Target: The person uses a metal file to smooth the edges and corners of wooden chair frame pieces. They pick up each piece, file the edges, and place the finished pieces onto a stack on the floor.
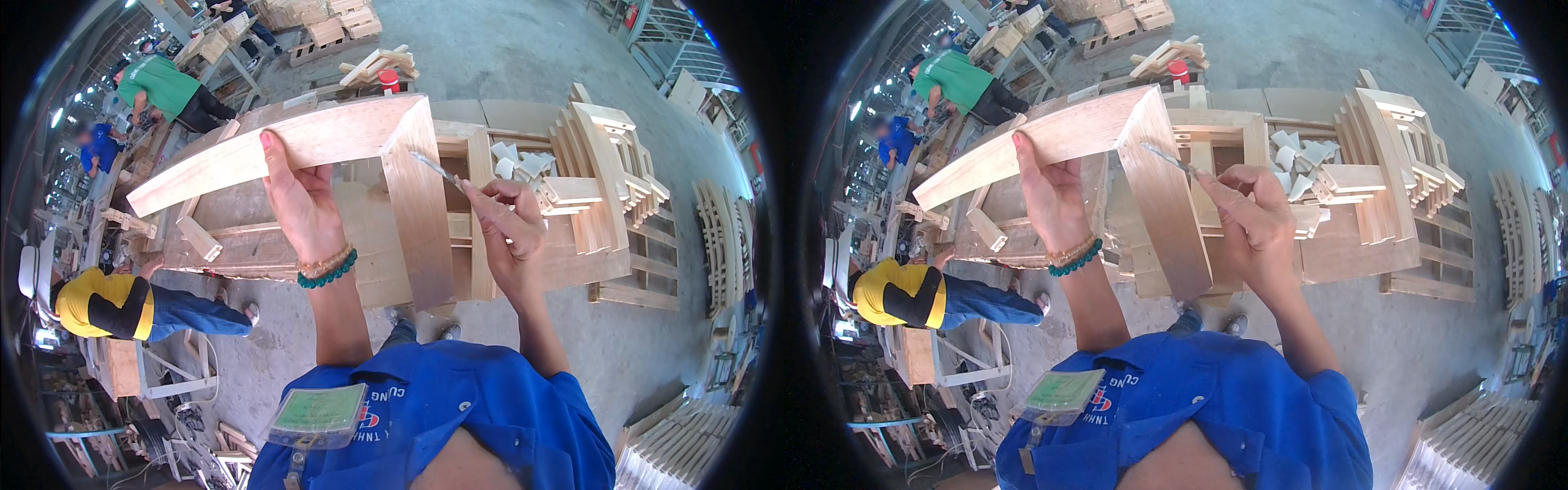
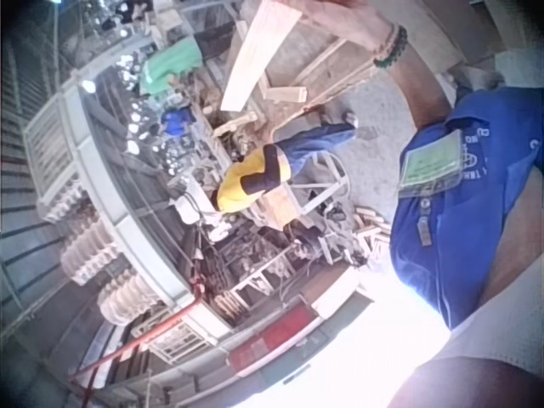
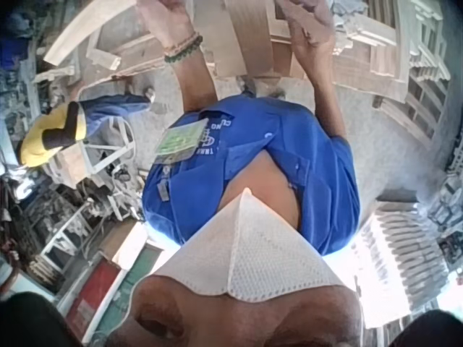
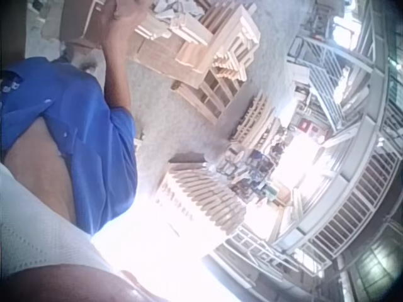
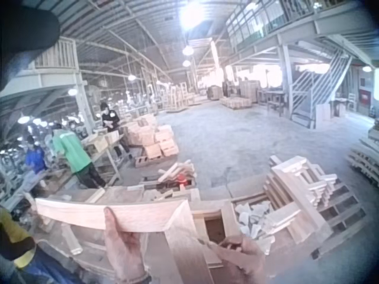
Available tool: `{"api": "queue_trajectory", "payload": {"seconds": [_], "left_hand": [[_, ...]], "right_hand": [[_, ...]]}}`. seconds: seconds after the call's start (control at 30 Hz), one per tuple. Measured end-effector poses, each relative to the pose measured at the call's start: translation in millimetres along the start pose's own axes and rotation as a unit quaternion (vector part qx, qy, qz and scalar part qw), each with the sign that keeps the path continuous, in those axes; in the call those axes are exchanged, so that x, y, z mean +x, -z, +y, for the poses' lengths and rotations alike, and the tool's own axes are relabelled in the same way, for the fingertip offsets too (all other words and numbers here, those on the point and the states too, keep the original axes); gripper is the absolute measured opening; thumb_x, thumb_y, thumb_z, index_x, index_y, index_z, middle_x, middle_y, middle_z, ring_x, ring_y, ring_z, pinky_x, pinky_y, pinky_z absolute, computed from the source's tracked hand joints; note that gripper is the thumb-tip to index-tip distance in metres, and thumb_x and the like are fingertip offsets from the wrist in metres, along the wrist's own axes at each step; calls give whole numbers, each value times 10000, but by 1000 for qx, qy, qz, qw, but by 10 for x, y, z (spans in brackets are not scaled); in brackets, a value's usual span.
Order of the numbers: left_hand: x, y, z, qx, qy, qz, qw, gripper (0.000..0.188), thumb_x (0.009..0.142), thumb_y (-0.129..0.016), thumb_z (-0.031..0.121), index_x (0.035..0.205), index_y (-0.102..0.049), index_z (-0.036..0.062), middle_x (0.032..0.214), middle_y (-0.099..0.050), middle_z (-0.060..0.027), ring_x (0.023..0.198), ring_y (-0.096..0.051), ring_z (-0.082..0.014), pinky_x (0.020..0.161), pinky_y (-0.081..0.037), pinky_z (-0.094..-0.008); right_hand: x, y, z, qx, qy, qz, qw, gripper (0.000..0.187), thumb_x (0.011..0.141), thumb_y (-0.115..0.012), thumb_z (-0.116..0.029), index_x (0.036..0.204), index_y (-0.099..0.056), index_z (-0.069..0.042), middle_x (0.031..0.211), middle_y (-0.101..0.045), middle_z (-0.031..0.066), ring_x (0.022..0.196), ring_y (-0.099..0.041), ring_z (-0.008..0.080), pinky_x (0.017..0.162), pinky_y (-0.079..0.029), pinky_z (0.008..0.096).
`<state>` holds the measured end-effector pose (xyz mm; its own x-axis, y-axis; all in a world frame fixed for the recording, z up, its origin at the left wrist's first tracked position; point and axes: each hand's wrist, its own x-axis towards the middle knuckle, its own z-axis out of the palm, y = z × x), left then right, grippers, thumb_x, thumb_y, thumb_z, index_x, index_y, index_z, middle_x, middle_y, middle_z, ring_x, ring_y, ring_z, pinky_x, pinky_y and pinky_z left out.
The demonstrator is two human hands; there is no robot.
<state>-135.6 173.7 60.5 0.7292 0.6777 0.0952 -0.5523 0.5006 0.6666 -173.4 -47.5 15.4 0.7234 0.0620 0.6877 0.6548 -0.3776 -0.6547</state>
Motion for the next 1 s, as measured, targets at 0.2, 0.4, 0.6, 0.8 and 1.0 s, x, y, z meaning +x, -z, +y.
{"api": "queue_trajectory", "payload": {"seconds": [0.2, 0.4, 0.6, 0.8, 1.0], "left_hand": [[-14, -53, 1, -12, -8, -27, 1000, 327, 909, -649, 312, 1121, -563, 79, 1041, -641, -56, 939, -640, -173, 806, -550, -335], [-43, -121, 12, 5, -23, -35, 999, 316, 935, -610, 288, 1141, -553, 55, 1100, -632, -76, 1002, -632, -203, 874, -536, -376], [-50, -129, 46, 17, -38, -28, 999, 319, 946, -590, 283, 1151, -546, 42, 1100, -631, -88, 1001, -635, -210, 865, -551, -371], [-35, -119, 24, 9, -36, -30, 999, 311, 953, -579, 282, 1142, -544, 38, 1104, -633, -100, 1003, -639, -216, 868, -559, -370], [-25, -131, 16, -17, -12, -48, 999, 347, 943, -587, 338, 1150, -542, 64, 1104, -632, -80, 978, -633, -203, 851, -545, -352]], "right_hand": [[155, 15, -171, -127, 94, -5, 988, 420, 721, -634, 96, 1080, -719, -105, 940, -572, 66, 788, -549, 203, 635, -457, 288], [209, 9, -212, -179, 115, -20, 977, 450, 677, -634, 79, 1078, -719, -108, 936, -570, 62, 766, -542, 206, 628, -460, 301], [195, -39, -181, -152, 106, -9, 983, 388, 747, -639, 71, 1082, -719, -107, 925, -572, 57, 746, -524, 191, 630, -441, 295], [212, -67, -191, -153, 99, -6, 983, 408, 705, -638, 79, 1070, -715, -85, 917, -575, 74, 772, -553, 218, 634, -465, 297], [228, -32, -151, 28, 28, 35, 999, 326, 814, -616, 71, 1100, -700, -62, 921, -582, 81, 782, -548, 174, 652, -451, 272]]}}
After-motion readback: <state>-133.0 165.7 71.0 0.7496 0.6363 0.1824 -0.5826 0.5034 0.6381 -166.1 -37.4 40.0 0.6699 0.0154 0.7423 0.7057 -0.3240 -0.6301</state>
